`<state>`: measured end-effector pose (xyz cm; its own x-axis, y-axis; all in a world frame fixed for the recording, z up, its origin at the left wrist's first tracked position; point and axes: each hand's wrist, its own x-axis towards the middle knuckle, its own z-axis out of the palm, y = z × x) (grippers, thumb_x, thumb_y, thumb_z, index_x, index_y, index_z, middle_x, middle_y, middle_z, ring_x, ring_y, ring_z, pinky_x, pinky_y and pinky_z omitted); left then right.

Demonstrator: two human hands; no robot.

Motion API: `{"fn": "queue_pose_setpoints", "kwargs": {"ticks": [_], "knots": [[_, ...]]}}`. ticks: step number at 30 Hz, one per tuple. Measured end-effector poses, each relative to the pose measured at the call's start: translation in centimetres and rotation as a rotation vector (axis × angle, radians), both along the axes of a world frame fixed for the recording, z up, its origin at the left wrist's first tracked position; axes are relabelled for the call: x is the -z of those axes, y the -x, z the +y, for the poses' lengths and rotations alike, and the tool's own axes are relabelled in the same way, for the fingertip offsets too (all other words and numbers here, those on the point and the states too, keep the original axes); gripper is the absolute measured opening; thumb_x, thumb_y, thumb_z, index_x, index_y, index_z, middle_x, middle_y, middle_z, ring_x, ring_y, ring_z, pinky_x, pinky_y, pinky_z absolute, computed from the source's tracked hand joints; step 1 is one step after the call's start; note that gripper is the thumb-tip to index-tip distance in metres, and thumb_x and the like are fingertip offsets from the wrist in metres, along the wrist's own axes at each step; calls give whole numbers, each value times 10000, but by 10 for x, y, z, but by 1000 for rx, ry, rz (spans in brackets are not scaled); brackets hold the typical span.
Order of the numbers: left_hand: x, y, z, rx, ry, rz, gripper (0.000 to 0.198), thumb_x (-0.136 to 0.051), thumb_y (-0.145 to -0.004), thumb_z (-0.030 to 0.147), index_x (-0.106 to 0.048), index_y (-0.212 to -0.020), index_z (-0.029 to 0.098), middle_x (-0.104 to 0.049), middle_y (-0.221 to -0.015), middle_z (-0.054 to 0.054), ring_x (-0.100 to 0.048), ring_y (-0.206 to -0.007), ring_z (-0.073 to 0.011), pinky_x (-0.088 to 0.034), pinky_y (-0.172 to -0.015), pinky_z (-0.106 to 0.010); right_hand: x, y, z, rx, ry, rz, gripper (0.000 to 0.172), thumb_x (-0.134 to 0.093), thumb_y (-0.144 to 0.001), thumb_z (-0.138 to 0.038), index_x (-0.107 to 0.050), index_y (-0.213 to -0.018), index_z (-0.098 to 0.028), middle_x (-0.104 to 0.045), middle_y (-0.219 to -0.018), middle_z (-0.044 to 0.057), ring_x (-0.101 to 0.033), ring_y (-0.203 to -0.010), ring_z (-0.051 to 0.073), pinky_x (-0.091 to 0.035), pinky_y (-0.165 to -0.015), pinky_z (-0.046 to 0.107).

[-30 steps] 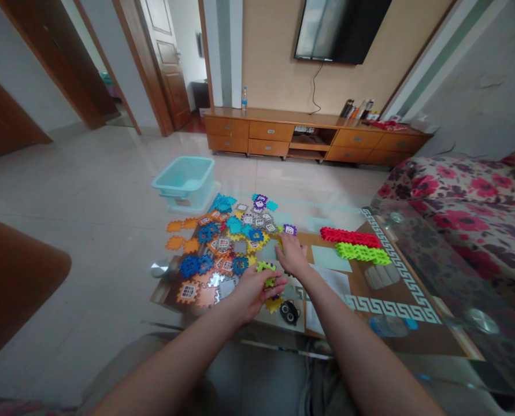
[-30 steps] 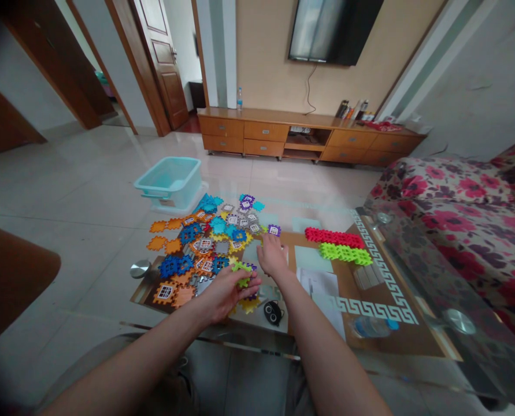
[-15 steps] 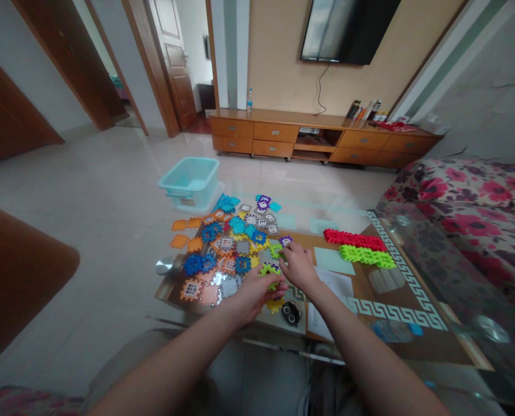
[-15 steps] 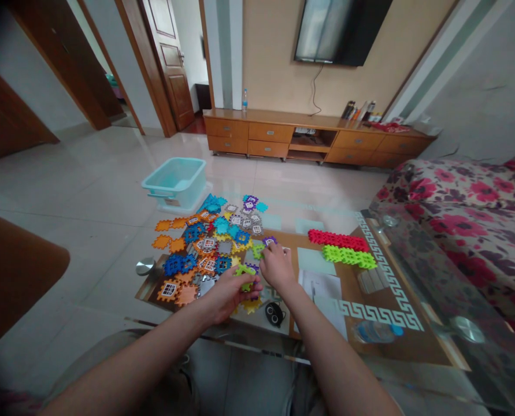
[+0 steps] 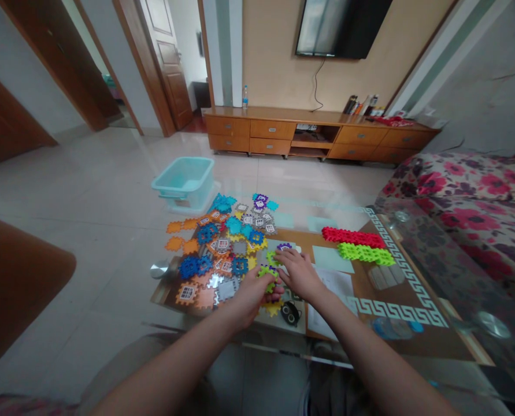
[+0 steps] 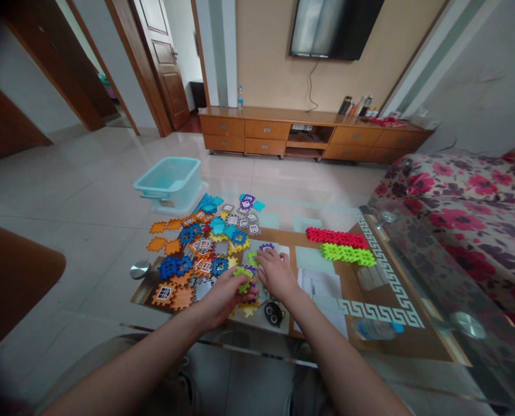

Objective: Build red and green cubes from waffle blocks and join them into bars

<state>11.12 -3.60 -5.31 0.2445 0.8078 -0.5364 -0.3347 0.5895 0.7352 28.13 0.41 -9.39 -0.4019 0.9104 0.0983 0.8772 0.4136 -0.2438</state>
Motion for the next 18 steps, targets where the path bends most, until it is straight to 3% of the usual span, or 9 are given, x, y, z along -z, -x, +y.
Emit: {"fn": "queue_pose_setpoints", "kwargs": {"ticks": [5, 11, 18], "knots": [[4, -4, -2, 28, 11, 38, 165, -653, -767, 174, -552, -897, 182, -671, -850, -40, -673, -629, -128, -531, -629, -249, 0, -7, -1, -52, -19, -4, 216, -569, -960, -216, -702, -1129, -241, -694, -1239, 93, -510, -1248, 283, -345, -1010, 471], [12, -7, -4, 107, -53, 85, 193, -638, -775, 217, -556, -946, 184, -670, -821, -36, -669, -628, -144, -531, -640, -271, -12, -4, 0, -98, 0, -16, 170, -561, -970, -223, -709, -1053, -210, -728, -994, 83, -562, -1033, 257, -423, -885, 366], [11, -9, -9, 178, -95, 91, 170, -640, -754, 229, -565, -901, 187, -660, -794, -30, -652, -629, -145, -501, -629, -267, -10, -3, -1, -84, -29, 24, 226, -531, -986, -264, -708, -1116, -207, -717, -1004, 105, -606, -999, 247, -465, -874, 353]]}}
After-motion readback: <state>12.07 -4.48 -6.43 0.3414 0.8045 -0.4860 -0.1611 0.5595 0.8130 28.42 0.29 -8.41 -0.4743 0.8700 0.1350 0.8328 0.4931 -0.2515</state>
